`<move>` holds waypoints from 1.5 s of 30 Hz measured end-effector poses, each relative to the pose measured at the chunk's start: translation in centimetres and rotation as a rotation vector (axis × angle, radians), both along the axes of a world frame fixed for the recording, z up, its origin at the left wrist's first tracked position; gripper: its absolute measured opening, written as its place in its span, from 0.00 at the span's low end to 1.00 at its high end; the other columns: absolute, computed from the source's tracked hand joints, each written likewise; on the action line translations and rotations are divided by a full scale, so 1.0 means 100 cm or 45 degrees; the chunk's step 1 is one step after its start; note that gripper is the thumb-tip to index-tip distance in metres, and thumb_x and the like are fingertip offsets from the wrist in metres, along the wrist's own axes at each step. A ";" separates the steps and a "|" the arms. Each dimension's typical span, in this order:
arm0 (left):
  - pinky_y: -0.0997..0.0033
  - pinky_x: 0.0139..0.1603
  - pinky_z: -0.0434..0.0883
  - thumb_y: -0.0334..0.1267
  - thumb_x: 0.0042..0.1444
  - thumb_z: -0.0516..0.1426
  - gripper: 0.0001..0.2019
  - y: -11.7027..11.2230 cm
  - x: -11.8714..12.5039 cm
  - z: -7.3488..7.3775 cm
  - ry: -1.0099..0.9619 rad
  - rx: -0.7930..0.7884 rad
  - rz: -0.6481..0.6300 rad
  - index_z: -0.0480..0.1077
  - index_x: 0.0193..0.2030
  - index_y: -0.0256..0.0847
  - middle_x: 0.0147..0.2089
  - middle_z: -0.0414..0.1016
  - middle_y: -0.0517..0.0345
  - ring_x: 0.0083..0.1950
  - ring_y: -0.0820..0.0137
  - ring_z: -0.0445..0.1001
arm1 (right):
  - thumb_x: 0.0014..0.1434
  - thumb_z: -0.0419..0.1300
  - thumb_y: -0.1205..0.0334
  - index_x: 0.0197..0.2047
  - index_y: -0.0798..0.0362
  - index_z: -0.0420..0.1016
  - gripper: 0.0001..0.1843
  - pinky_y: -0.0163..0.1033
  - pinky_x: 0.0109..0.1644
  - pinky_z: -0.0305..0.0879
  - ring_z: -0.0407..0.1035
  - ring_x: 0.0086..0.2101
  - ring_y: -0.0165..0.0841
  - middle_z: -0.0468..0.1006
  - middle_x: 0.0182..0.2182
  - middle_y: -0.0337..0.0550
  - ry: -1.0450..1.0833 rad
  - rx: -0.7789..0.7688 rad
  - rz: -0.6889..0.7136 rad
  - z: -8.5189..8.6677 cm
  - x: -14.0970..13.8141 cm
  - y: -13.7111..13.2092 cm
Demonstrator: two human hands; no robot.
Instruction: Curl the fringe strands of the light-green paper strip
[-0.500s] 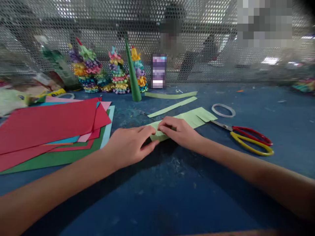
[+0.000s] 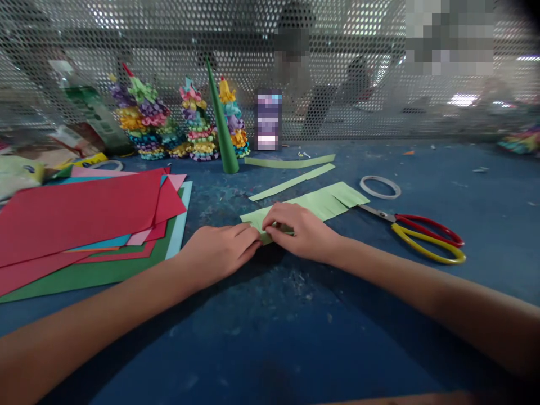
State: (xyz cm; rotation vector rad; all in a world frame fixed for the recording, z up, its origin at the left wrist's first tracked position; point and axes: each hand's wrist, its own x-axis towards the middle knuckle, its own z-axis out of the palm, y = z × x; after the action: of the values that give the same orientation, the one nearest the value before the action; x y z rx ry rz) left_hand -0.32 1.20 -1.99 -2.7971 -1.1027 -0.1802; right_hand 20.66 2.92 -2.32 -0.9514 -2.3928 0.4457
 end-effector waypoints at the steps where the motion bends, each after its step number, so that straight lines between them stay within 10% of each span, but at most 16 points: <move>1: 0.73 0.23 0.57 0.43 0.66 0.43 0.12 0.001 0.000 0.000 -0.039 -0.040 0.034 0.64 0.43 0.44 0.38 0.74 0.63 0.34 0.69 0.74 | 0.57 0.53 0.69 0.35 0.54 0.70 0.05 0.39 0.42 0.55 0.64 0.37 0.31 0.71 0.33 0.40 -0.017 0.027 0.020 0.000 -0.001 -0.001; 17: 0.73 0.27 0.61 0.48 0.63 0.46 0.12 0.002 0.001 0.003 -0.193 -0.250 0.182 0.63 0.45 0.46 0.42 0.76 0.64 0.34 0.68 0.75 | 0.52 0.54 0.68 0.31 0.52 0.69 0.04 0.38 0.40 0.56 0.63 0.34 0.30 0.69 0.35 0.39 0.092 -0.207 -0.102 0.005 -0.011 -0.002; 30: 0.73 0.24 0.59 0.44 0.64 0.45 0.12 0.000 0.004 0.002 -0.022 0.038 0.138 0.65 0.45 0.43 0.37 0.77 0.61 0.31 0.67 0.75 | 0.48 0.53 0.65 0.26 0.52 0.70 0.05 0.38 0.37 0.58 0.62 0.34 0.33 0.66 0.34 0.40 0.123 -0.595 -0.203 0.011 -0.015 0.005; 40: 0.74 0.23 0.59 0.41 0.66 0.42 0.14 0.000 0.003 -0.003 0.009 0.238 -0.018 0.66 0.42 0.39 0.31 0.77 0.56 0.27 0.69 0.74 | 0.46 0.53 0.71 0.23 0.52 0.70 0.06 0.40 0.40 0.58 0.64 0.34 0.33 0.67 0.32 0.40 -0.035 -0.596 -0.034 0.018 -0.014 0.013; 45: 0.74 0.22 0.57 0.43 0.64 0.45 0.11 0.000 0.002 -0.002 -0.068 0.122 0.109 0.64 0.44 0.42 0.32 0.77 0.60 0.25 0.69 0.74 | 0.53 0.56 0.67 0.30 0.51 0.71 0.03 0.46 0.49 0.50 0.64 0.39 0.34 0.69 0.36 0.40 -0.119 -0.188 -0.076 0.018 -0.009 0.006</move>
State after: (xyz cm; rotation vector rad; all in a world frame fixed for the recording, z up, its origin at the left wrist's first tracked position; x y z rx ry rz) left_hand -0.10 1.23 -2.15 -2.6699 -1.1904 -0.2921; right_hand 19.77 3.55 -0.51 -1.1287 -2.4342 0.5731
